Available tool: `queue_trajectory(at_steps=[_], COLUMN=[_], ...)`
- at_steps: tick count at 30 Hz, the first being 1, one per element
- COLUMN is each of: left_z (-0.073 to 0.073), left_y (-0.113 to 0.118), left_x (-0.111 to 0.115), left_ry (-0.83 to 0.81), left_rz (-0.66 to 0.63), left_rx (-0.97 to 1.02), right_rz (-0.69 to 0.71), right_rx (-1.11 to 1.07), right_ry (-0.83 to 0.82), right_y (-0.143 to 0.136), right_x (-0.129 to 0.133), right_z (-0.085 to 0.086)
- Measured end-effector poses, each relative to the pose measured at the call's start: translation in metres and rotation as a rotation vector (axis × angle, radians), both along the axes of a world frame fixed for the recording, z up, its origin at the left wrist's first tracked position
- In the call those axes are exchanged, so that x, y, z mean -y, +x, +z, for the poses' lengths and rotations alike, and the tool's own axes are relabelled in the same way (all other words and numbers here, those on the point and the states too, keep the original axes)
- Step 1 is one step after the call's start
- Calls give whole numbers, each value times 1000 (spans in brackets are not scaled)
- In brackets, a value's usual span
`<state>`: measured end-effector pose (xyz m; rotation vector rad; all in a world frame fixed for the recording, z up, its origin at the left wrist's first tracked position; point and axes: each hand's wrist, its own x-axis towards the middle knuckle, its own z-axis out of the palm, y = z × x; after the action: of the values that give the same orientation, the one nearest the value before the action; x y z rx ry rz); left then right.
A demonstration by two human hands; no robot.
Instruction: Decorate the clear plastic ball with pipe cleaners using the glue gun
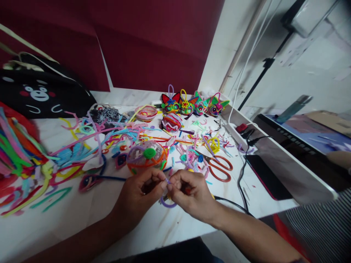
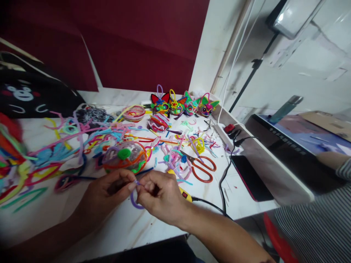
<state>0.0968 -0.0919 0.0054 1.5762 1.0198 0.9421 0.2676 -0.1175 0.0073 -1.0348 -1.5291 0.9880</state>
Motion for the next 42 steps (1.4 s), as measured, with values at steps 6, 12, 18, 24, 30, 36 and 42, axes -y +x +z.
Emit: queue_trajectory(at_steps=[6,12,18,24,30,36,42], left_z=[2,4,6,11,14,13,20], left_y=[0,0,1,2,1,-2,-3], left_x=[1,1,1,2,0,0,2], left_ry=[-7,3,6,1,22,44,51], left_rz=[-17,-5,12,3,11,0,28], left_rx=[7,7,-25,-26,-46,-7,17], right_rz=[3,7,8,28,32,42,119], right_rx=[6,8,5,-6,-9,7,-15], right_ry=[4,11,16,-22,-42,-46,-180], right_y=[0,0,0,0,-2,-3,-1], right_x=[1,0,0,1,1,2,4], right_z=[1,0,-2,0,4,6,11])
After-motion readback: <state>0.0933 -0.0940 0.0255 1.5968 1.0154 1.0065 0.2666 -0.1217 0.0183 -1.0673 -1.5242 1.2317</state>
